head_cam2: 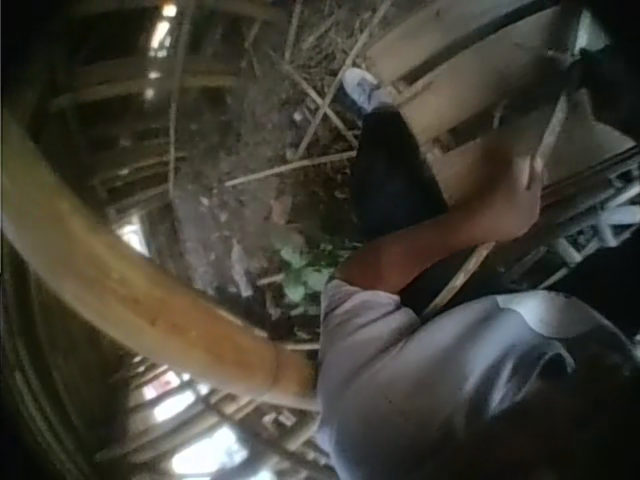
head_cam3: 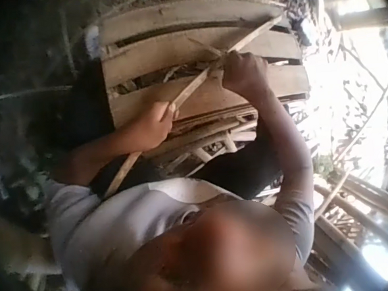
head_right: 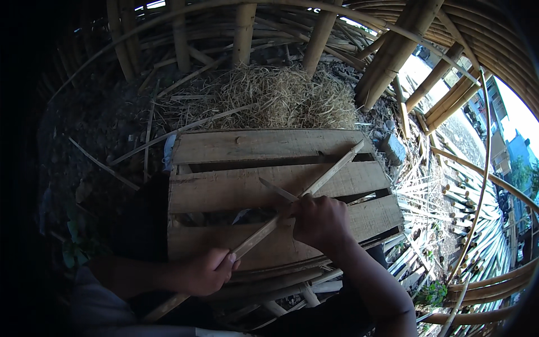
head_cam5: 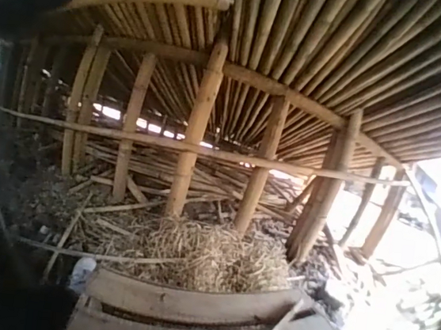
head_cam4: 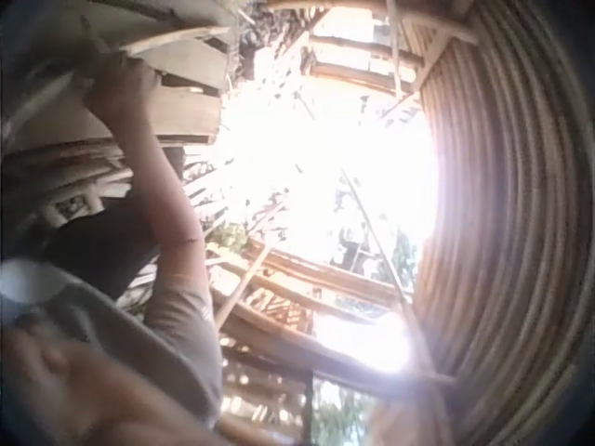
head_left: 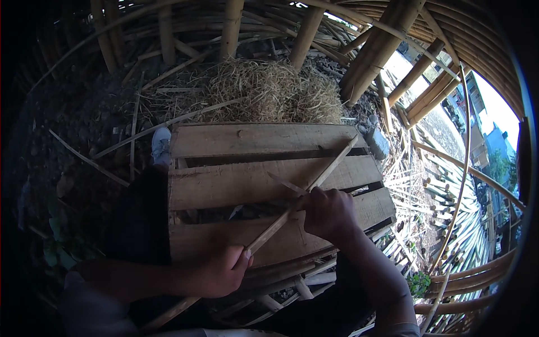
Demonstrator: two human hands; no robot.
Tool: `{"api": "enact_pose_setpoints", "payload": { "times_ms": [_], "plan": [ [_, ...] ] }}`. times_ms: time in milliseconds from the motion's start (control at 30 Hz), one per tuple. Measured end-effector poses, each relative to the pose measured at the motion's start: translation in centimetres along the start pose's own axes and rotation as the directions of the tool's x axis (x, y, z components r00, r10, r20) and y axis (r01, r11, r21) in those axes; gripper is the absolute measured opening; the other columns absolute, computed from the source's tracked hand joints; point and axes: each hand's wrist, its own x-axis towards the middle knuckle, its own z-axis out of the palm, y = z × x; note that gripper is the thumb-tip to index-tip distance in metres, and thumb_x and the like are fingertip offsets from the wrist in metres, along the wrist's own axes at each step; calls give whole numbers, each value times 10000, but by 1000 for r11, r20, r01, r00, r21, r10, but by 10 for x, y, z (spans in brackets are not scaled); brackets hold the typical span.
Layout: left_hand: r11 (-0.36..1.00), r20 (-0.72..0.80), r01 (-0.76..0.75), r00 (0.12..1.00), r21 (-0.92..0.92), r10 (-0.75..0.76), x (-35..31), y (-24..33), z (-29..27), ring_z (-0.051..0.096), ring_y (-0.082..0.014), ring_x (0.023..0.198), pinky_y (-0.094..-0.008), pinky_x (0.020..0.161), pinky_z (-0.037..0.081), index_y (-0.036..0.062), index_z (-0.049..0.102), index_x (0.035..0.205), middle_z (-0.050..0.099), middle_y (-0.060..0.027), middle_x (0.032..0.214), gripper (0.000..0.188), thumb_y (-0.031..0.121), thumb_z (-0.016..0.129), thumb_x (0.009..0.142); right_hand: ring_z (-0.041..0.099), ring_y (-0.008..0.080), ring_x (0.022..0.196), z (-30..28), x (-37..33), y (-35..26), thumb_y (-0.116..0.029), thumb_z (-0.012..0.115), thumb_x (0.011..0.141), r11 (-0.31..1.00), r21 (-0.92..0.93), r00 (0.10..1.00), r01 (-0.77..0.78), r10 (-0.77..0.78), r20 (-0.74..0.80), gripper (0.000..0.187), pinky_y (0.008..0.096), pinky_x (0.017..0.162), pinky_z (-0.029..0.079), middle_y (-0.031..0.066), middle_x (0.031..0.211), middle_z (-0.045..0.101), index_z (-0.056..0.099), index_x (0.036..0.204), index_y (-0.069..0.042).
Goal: The person uses a knife to shave and smooth a thin bamboo stick held against a wooden pallet. The person repeatedly adjusts the stick and continues shaving along its length, producing fine shavings that fall away.
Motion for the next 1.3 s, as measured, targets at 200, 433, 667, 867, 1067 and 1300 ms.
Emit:
{"api": "enact_pose_setpoints", "payload": {
  "times_ms": [200, 433, 667, 867, 1067, 1300],
  "plan": [
    [866, -59, -237, 955, 440, 291, 7, -9, 1, 632, -322, 503, -456, 526, 500, -12, 555, 882, 602, -195, 598, 341, 241, 447, 1085, 584, 328, 416, -14, -37, -47, -159, 649, 909, 988, 152, 986, -5, -21, 168, 167, 452, 416, 475, 105, 514, 537, 574, 790, -71],
    [867, -39, -240, 958, 436, 285, 6, -1, -1, 668, -381, 589, -479, 565, 523, -23, 528, 867, 630, -243, 666, 317, 216, 473, 1068, 622, 373, 466, -14, -29, -47, -154, 651, 894, 983, 122, 987, -134, 120, 110, 157, 475, 458, 503, 147, 521, 554, 591, 780, -63],
    [898, -37, -185, 975, 399, 217, -4, -3, -2, 665, -340, 596, -455, 615, 531, -33, 553, 962, 629, -208, 682, 319, 228, 420, 1088, 612, 413, 488, -10, -26, -8, -162, 609, 941, 949, -43, 950, -313, 313, -1, 261, 503, 473, 503, 166, 510, 545, 552, 707, -62],
    [995, 93, -8, 996, 96, -1, 4, 6, -2, 632, -193, 683, -370, 671, 515, -18, 563, 1010, 614, -98, 740, 364, 270, 366, 1117, 654, 384, 526, -12, -43, -75, -149, 668, 873, 939, 321, 976, -119, 51, 214, 73, 477, 513, 519, 143, 547, 577, 655, 886, -78],
    [947, 206, 103, 978, -306, -40, 4, -5, 0, 441, -38, 651, -228, 550, 413, 35, 519, 1089, 478, 30, 764, 342, 305, 314, 1136, 652, 393, 536, -17, -22, -14, -120, 639, 889, 972, 27, 969, -235, 232, 83, 161, 485, 499, 524, 169, 576, 606, 617, 742, -56],
    [930, 182, 77, 983, -358, -11, 9, -7, 4, 427, -27, 629, -202, 517, 387, 39, 509, 1088, 450, 53, 740, 338, 324, 333, 1134, 649, 398, 540, -17, -36, -46, -138, 631, 866, 942, 284, 966, -179, 114, 232, 200, 470, 526, 524, 169, 540, 564, 573, 691, -64]
  ]
}}
